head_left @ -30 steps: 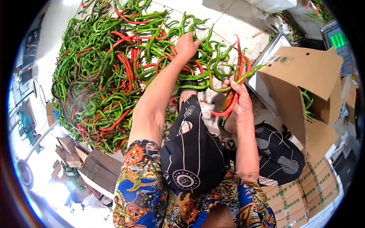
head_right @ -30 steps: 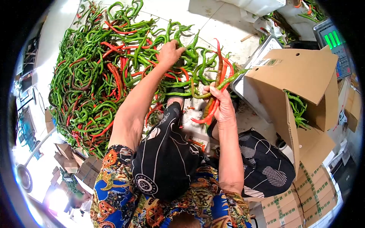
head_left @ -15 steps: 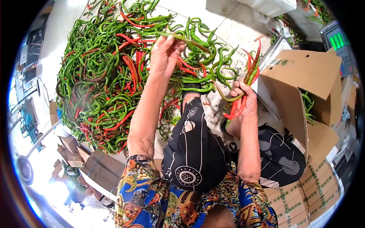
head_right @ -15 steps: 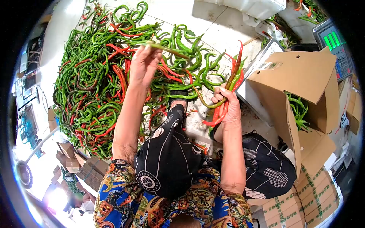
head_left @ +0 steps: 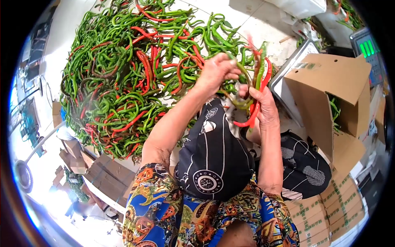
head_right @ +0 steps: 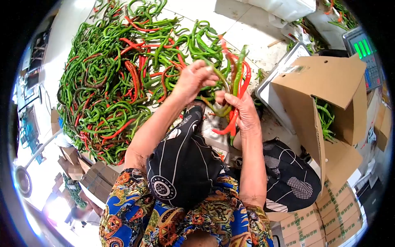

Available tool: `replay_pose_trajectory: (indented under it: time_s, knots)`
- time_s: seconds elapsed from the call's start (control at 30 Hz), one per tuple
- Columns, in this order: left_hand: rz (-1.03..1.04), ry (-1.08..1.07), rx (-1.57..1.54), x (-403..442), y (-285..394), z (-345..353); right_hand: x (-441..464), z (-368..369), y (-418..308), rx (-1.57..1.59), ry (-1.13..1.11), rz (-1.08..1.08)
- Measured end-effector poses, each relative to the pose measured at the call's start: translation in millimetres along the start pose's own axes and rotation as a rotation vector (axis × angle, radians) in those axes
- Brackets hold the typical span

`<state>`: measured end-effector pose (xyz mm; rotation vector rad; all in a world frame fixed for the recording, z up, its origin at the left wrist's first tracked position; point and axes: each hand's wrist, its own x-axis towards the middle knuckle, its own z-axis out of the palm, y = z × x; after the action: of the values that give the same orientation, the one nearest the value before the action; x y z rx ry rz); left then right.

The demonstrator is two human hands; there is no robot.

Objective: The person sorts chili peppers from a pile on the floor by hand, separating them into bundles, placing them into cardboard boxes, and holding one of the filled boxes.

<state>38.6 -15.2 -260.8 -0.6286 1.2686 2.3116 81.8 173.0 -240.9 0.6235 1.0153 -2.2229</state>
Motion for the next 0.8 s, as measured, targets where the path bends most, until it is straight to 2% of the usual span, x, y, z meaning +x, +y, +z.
replay_pose_trajectory:
  time_s: [0.03, 0.1, 0.13, 0.23, 0.33, 0.47, 0.57, 0.6, 0.7, 0.73, 0.8]
  knots:
    - [-0.002, -0.049, 0.078, -3, -9, -5, 2, -1, 3, -0.013, -0.043, -0.013]
    - [0.104, -0.069, 0.531, -11, -18, -26, 2, -9, 9, 0.059, 0.001, -0.023]
    - [0.277, -0.02, 0.911, -15, -21, -41, 1, -14, 11, 0.13, 0.049, -0.031]
    - [0.722, 0.15, 1.497, -11, -28, -89, 6, -40, 20, 0.237, 0.017, -0.105]
    - [0.775, 0.157, 1.784, 1, -13, -104, 7, -35, 22, 0.314, 0.0, -0.09]
    - [0.821, -0.013, 2.056, 29, -24, -110, 9, -32, 23, 0.272, -0.009, -0.085]
    - [0.837, -0.102, 2.09, 40, -27, -113, 10, -38, 24, 0.26, 0.0, -0.076]
    - [0.919, -0.142, 2.07, 43, -27, -116, 10, -41, 25, 0.264, 0.001, -0.073]
    - [0.801, -0.081, 2.039, 46, -10, -114, 11, -45, 30, 0.252, 0.025, -0.088]
    - [0.86, -0.095, 2.0, 48, -4, -115, 11, -45, 33, 0.262, 0.039, -0.077]
    - [0.798, -0.204, 2.091, 49, -7, -122, 13, -43, 33, 0.272, 0.063, -0.058]
